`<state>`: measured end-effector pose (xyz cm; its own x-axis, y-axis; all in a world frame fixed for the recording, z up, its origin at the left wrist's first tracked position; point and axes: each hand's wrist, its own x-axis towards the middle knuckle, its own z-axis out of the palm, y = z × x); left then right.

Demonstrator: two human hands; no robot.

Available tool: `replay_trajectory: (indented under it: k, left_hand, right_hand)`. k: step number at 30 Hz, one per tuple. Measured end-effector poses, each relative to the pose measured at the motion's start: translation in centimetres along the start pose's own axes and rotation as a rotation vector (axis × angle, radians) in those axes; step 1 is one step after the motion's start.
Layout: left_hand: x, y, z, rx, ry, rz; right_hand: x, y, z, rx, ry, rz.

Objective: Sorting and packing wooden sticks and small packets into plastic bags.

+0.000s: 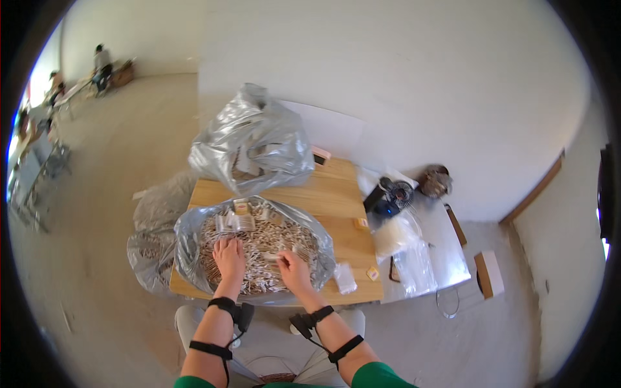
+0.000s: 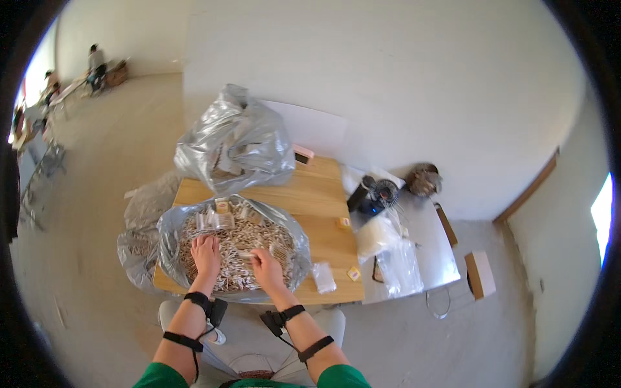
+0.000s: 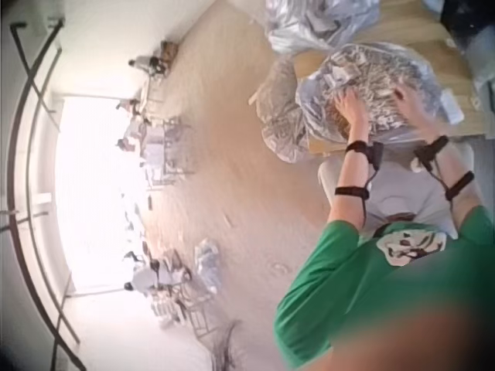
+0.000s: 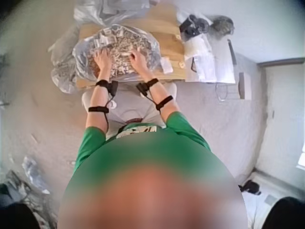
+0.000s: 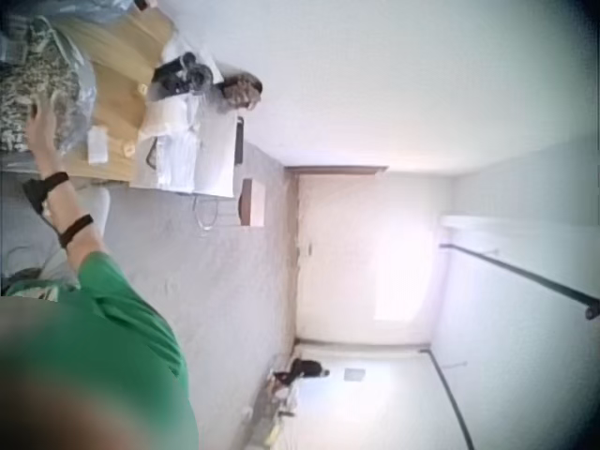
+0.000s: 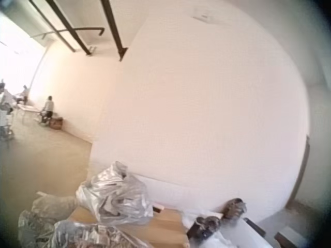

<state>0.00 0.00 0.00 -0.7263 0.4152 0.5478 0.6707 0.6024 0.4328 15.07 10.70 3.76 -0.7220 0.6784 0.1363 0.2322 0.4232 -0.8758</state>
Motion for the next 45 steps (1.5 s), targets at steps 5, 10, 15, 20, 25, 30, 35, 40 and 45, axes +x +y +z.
replay_trajectory:
  k: [5, 10, 15, 20, 25, 30, 35, 40, 45]
  left_hand:
    - [-2.5, 6.4, -3.0, -1.116, -0.528, -0.715]
    - [-4.7, 5.9, -3.8, -1.502, -0.742, -1.081]
    - [-6.2, 5.7, -4.1, -1.611, -0.743, -1.125]
    - [-5.9, 7.5, -6.0, -1.484, -0.714, -1.001]
    - [-6.0, 7.7, -6.8, -1.494, -0.707, -1.000]
    - [-6.4, 8.0, -7.0, -1.374, -0.562, -0.745]
    - [-6.5, 8.9, -7.5, -1.222, -0.563, -0.546]
    - [-6.8, 8.7, -7.5, -1.098, -0.578, -0.421]
    - [-7.0, 8.2, -6.8, -1.023, -0.563, -0.334]
  right_hand:
    - [-1.7, -1.2, -1.9, -0.218, 0.223, -0.473]
    - [-3.8, -3.4, -3.0, -0.300, 0.211, -0.647]
    - [-5.9, -3.7, -3.5, -0.246, 0.227, -0.596]
    - [-6.8, -3.1, -4.1, -0.230, 0.197, -0.579]
    - [-7.6, -3.8, -4.6, -0.197, 0.186, -0.643]
    - [-7.8, -3.9, -4.3, -0.059, 0.152, -0.529]
    - [-7.6, -3.6, -4.3, 0.023, 0.052, -0.334]
    - [-7.9, -4.0, -4.1, 0.036, 0.046, -0.219]
    - [-7.9, -3.9, -4.5, 0.083, 0.031, -0.230]
